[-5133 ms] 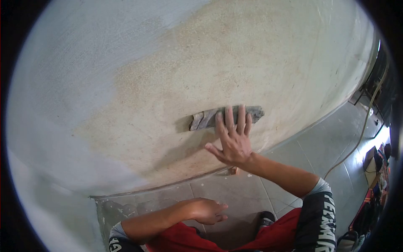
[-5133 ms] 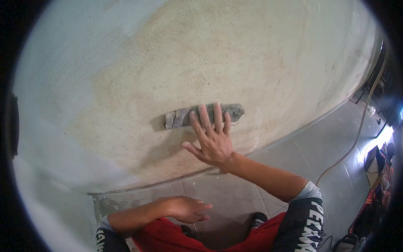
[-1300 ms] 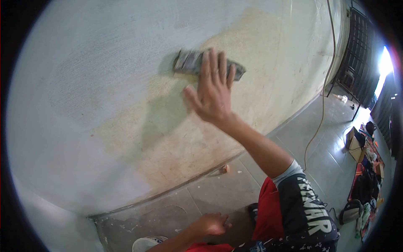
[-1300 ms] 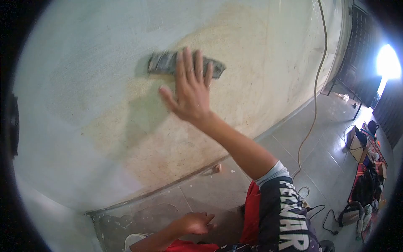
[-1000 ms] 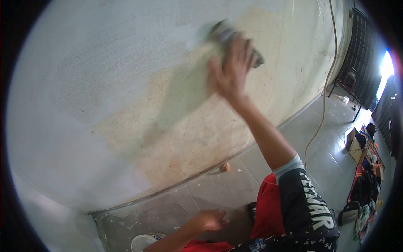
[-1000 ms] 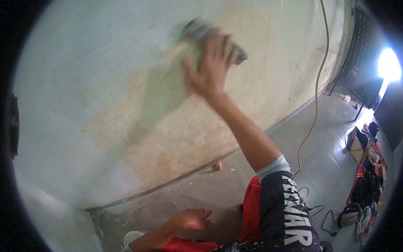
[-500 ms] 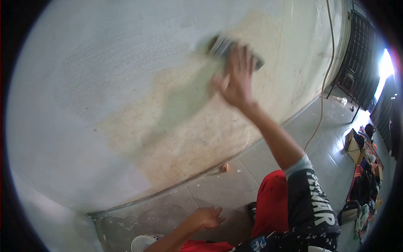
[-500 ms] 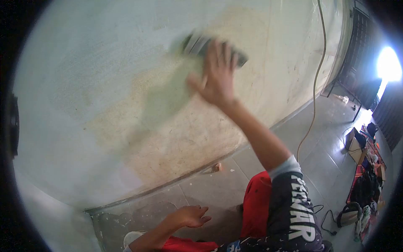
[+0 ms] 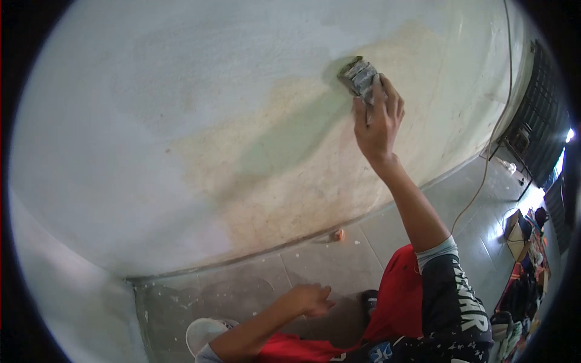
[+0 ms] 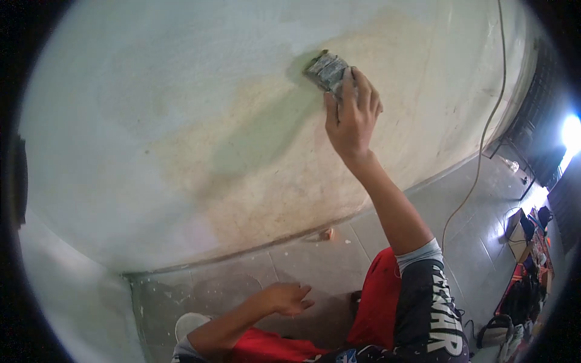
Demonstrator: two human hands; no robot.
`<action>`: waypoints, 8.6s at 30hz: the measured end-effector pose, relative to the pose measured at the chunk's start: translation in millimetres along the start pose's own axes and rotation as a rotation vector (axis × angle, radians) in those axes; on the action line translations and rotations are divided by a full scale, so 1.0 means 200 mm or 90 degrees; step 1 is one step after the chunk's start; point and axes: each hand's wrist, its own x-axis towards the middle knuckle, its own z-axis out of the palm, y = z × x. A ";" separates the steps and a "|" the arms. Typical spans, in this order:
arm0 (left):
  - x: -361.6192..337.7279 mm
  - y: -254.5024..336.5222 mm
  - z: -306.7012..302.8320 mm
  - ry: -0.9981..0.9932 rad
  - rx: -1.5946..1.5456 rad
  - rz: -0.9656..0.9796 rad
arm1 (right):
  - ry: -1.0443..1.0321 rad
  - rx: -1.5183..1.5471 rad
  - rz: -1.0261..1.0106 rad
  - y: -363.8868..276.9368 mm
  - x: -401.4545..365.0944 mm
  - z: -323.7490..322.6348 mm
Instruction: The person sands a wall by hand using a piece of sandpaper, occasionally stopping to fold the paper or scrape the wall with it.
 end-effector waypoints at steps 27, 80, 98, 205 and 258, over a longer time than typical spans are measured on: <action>-0.24 -0.14 -0.25 0.653 -1.222 0.333 | -0.499 0.643 -0.277 -0.44 -0.40 -0.34; -0.16 -0.09 -0.19 0.943 -0.745 0.189 | -0.944 0.696 0.334 -0.47 -0.42 -0.43; -0.22 -0.04 -0.21 0.907 -0.640 0.156 | -1.033 0.871 0.567 -0.49 -0.39 -0.43; -0.20 0.02 -0.09 0.196 -0.194 0.125 | -0.262 0.038 -0.121 -0.63 -0.06 -0.06; -0.02 -0.08 -0.06 0.099 -0.129 0.036 | -0.340 0.175 -0.210 -0.77 -0.39 0.13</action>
